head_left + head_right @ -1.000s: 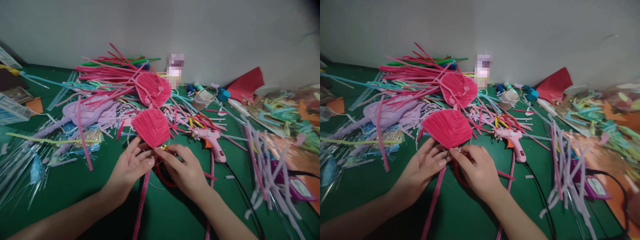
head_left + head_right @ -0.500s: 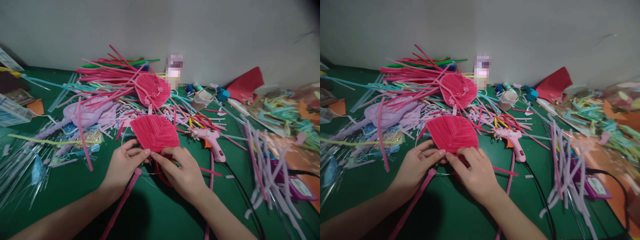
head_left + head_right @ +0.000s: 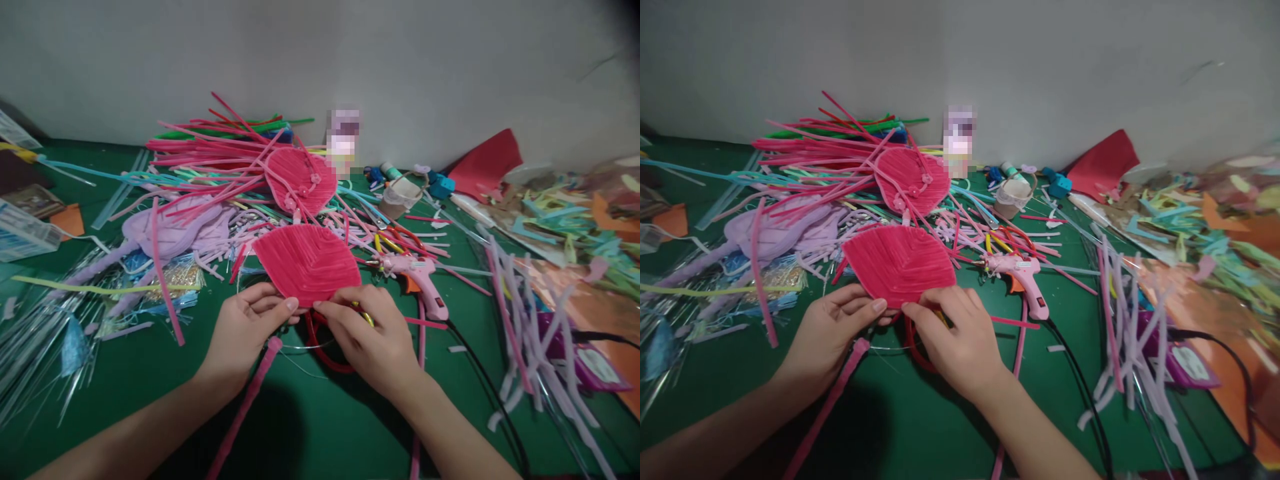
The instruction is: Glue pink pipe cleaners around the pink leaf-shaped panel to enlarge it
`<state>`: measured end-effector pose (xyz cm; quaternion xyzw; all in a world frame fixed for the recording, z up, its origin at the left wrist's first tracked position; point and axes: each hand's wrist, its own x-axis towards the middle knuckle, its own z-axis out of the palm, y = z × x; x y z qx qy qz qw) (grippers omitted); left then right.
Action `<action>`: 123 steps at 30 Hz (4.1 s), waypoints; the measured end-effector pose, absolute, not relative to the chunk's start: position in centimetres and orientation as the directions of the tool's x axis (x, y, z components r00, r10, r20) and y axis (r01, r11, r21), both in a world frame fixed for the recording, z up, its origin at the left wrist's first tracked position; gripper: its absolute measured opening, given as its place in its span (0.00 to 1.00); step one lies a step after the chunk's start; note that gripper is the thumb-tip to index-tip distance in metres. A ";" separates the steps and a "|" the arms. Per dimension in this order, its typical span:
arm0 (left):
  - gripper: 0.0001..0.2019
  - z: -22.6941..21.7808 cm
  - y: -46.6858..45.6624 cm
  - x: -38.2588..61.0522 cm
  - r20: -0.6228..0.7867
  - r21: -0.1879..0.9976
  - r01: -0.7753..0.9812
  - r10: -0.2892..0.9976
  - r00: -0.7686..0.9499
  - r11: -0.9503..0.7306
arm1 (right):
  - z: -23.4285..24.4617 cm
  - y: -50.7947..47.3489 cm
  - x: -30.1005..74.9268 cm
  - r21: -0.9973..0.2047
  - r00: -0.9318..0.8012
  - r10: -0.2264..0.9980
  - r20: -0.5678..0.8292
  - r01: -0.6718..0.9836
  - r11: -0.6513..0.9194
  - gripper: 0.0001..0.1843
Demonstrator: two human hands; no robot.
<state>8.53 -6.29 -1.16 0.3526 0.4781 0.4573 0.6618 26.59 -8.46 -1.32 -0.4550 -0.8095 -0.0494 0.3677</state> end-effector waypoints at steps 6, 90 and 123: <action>0.11 -1.3 -6.1 8.6 -0.308 0.904 -0.274 0.945 0.111 0.327 | -1.2 -8.5 26.3 -0.287 -0.338 0.706 0.623 0.741 0.607 0.08; 0.10 1.3 -5.7 7.4 -0.233 0.916 -0.333 0.972 0.020 0.226 | 0.3 -7.8 26.6 -0.989 0.271 0.951 0.148 0.037 0.144 0.09; 0.09 1.0 -5.8 7.8 -0.231 0.913 -0.341 0.973 0.018 0.223 | 0.0 -7.8 25.5 -0.925 0.137 0.975 -0.175 -0.362 -0.115 0.13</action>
